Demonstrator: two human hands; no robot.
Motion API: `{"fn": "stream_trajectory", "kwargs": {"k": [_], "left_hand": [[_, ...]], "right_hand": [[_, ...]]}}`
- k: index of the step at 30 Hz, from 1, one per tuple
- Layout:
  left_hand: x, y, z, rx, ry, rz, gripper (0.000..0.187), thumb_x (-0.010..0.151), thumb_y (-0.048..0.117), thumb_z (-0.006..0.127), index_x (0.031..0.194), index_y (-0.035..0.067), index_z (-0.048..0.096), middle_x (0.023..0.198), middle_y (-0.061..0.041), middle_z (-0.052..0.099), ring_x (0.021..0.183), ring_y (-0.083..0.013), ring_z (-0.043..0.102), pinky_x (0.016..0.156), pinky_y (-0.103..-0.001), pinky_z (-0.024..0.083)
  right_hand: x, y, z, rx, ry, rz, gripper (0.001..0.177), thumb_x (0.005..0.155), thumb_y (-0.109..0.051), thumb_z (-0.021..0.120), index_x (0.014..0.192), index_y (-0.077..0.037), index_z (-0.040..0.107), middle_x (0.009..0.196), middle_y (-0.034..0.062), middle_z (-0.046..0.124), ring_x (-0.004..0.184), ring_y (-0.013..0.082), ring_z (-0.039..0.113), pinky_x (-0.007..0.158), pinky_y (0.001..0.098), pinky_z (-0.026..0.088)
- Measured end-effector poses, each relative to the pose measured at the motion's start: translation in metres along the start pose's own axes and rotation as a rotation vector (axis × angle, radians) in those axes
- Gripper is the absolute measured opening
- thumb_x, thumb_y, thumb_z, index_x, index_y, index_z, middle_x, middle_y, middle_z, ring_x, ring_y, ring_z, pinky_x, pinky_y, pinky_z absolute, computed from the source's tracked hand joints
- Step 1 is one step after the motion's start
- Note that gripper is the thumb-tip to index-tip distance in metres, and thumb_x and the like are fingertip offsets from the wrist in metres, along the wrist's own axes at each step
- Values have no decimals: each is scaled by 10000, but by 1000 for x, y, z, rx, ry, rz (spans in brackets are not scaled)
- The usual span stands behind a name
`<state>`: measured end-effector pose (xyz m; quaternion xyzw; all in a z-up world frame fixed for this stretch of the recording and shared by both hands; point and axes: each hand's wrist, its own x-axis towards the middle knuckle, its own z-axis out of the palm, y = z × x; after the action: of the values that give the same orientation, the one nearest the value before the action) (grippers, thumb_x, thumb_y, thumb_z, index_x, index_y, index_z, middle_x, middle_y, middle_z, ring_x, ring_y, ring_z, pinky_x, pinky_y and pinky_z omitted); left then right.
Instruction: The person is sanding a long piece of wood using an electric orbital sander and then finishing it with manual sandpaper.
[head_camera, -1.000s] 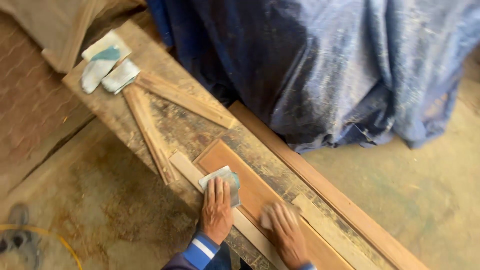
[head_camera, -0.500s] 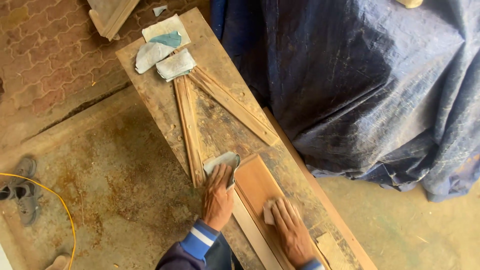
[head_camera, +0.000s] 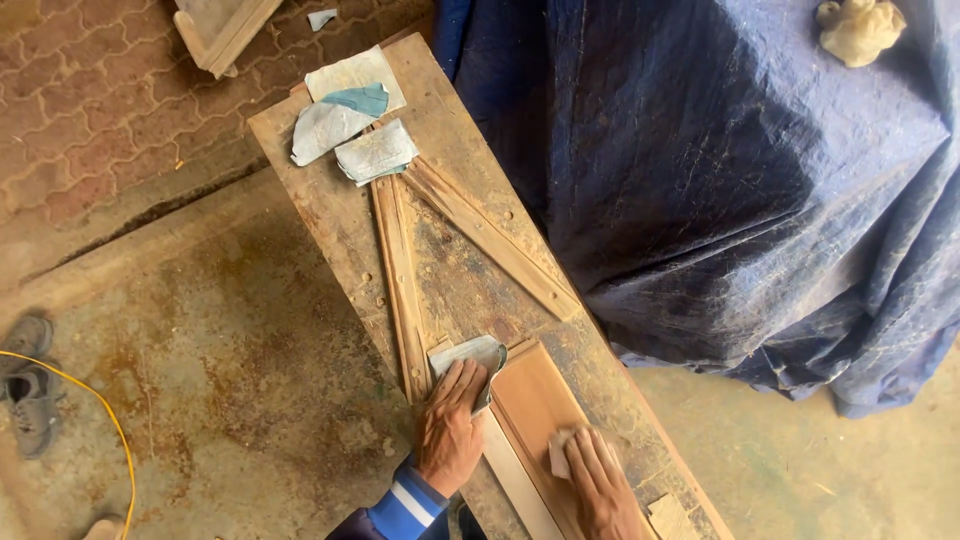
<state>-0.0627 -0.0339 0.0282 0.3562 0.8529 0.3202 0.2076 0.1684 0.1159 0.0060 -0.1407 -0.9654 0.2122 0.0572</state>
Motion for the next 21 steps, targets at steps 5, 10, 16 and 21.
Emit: {"fn": "stream_trajectory", "kwargs": {"k": [5,10,16,21], "left_hand": [[2,-9,6,31,-38,21,435,992,160,564,1365,-64,574,1451,-259,542,1429,-426,418,1185,-459,329],[3,-1,-11,17,-28,71,474,885,95,631,1331,-61,594,1440,-248,564,1419,-420,431,1176,-462,336],[-1,-1,-6,-7,-13,71,441,913,132,603,1319,-41,618,1424,-231,590,1409,-409,451,1170,-455,351],[-6,-3,5,21,10,116,412,984,217,560,1306,-29,633,1413,-229,604,1409,-404,461,1183,-467,340]], "right_hand": [[135,-30,-1,36,53,-45,571,905,-113,629,1428,61,480,1526,237,451,1453,411,392,1200,489,319],[89,-36,-20,38,76,5,596,872,-110,637,1434,25,490,1522,219,465,1459,389,382,1201,510,300],[7,-13,4,14,-15,29,624,843,-104,618,1445,-15,481,1540,207,440,1481,375,355,1208,515,289],[118,-37,-3,17,82,-27,565,958,-123,564,1487,30,439,1591,212,400,1503,375,338,1242,523,262]]}}
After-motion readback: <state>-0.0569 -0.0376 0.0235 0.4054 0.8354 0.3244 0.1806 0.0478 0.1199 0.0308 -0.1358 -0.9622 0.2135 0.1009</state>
